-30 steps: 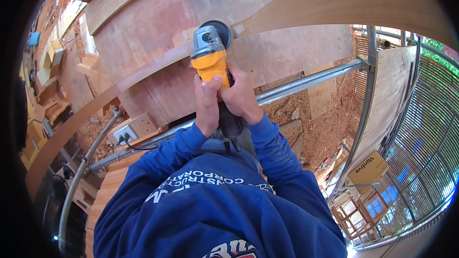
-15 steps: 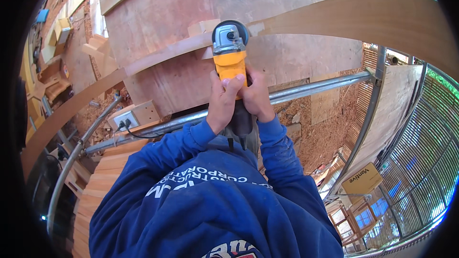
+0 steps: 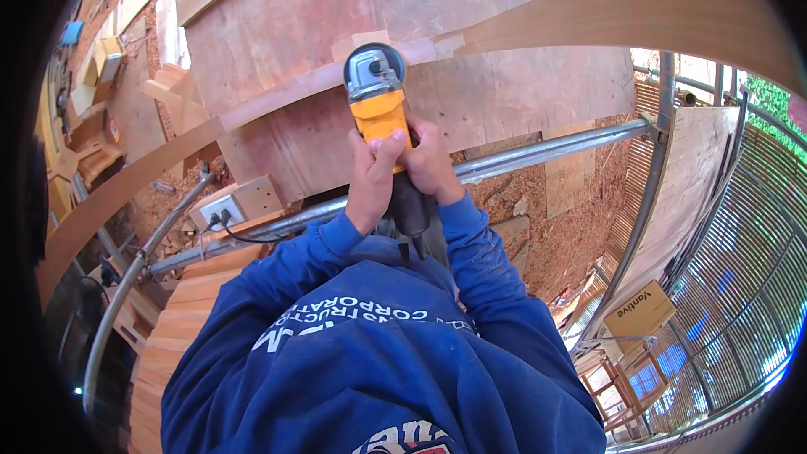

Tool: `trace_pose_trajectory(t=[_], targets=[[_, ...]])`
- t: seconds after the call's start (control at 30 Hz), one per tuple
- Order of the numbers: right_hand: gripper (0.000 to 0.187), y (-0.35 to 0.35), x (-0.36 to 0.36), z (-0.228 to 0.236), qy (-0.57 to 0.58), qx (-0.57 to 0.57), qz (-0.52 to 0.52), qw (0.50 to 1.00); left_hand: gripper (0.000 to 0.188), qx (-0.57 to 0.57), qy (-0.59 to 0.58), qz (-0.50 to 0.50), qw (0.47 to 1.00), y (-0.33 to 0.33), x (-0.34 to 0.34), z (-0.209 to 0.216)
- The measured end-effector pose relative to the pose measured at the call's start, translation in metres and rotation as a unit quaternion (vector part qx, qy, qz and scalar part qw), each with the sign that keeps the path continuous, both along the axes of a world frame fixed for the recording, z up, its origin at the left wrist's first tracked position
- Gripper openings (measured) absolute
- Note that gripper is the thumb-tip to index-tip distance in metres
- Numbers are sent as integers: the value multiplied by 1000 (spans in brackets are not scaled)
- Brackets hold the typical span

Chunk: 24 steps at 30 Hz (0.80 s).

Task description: The person uses an angle grinder with a sanding disc to smooth the edges of a curved wooden structure. They hold the tool with both hands and move it along the wood's surface, generating sawdust. The person occasionally repositions the wood piece to access different sections.

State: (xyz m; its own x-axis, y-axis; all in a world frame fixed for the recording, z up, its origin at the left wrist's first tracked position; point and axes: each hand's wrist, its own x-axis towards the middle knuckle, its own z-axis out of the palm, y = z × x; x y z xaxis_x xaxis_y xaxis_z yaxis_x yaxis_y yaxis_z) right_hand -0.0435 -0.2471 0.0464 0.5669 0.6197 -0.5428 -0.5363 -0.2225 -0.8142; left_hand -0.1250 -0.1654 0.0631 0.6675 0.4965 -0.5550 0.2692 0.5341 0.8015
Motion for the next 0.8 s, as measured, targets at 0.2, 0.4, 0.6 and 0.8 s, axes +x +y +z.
trace_pose_trajectory(t=[0.2, 0.4, 0.6, 0.8], targets=[[42, -20, 25, 7, -62, -29, -14, 998, 56, 3, -29, -22, 999, -18, 28, -6], [42, -16, 25, 5, -61, -39, -16, 997, 46, -19, -24, -33, 999, -12, 27, -7], [44, -2, -10, -3, 23, 5, 10, 1000, 55, -9, 6, -20, 1000, -2, -16, -16], [52, 26, -32, -11, 72, 65, 35, 995, 70, 30, -3, -48, 998, 30, -48, 7]])
